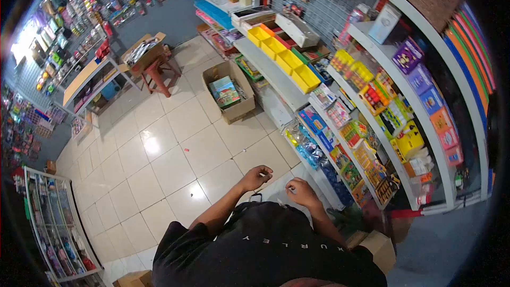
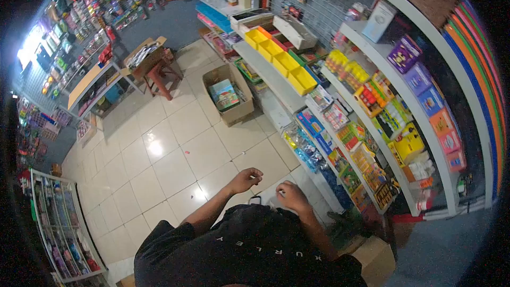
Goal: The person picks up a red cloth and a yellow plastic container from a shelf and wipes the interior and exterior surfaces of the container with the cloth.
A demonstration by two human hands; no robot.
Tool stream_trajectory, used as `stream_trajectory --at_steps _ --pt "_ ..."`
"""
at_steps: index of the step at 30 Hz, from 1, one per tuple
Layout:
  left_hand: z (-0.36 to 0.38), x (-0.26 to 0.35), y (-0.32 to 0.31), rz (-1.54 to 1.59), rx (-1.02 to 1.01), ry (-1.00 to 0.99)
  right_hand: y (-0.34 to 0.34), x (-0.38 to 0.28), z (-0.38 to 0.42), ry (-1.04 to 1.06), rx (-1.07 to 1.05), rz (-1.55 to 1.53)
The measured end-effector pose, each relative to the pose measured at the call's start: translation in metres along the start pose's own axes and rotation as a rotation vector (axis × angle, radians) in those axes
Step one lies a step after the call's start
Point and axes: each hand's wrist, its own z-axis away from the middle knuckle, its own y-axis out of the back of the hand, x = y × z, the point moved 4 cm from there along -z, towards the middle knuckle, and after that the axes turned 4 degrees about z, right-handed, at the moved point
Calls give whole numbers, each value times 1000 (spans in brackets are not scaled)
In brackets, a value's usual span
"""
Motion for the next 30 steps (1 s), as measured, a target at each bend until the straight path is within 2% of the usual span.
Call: stream_trajectory --at_steps 2,3,8,11,15,19,23,30 --pt "5 6 -6 45 50 25 27 -2 -4 53 56 36" --pt "35 1 61 -3 91 79 -16 -32 -44 51 66 -35" --pt "33 2 60 21 157 88 -10 -24 -70 110 48 -29" --pt "24 -7 60 74 118 29 -25 -24 -85 151 -82 -18" --pt "11 2 61 173 120 55 -35 -25 -113 193 -190 -31" --pt "-7 15 76 52 176 9 -25 -22 -158 243 -221 17" --pt "-17 48 98 41 234 130 3 -32 -206 342 -208 48" --pt "-69 75 124 -70 264 145 48 -10 -263 209 -149 -6"
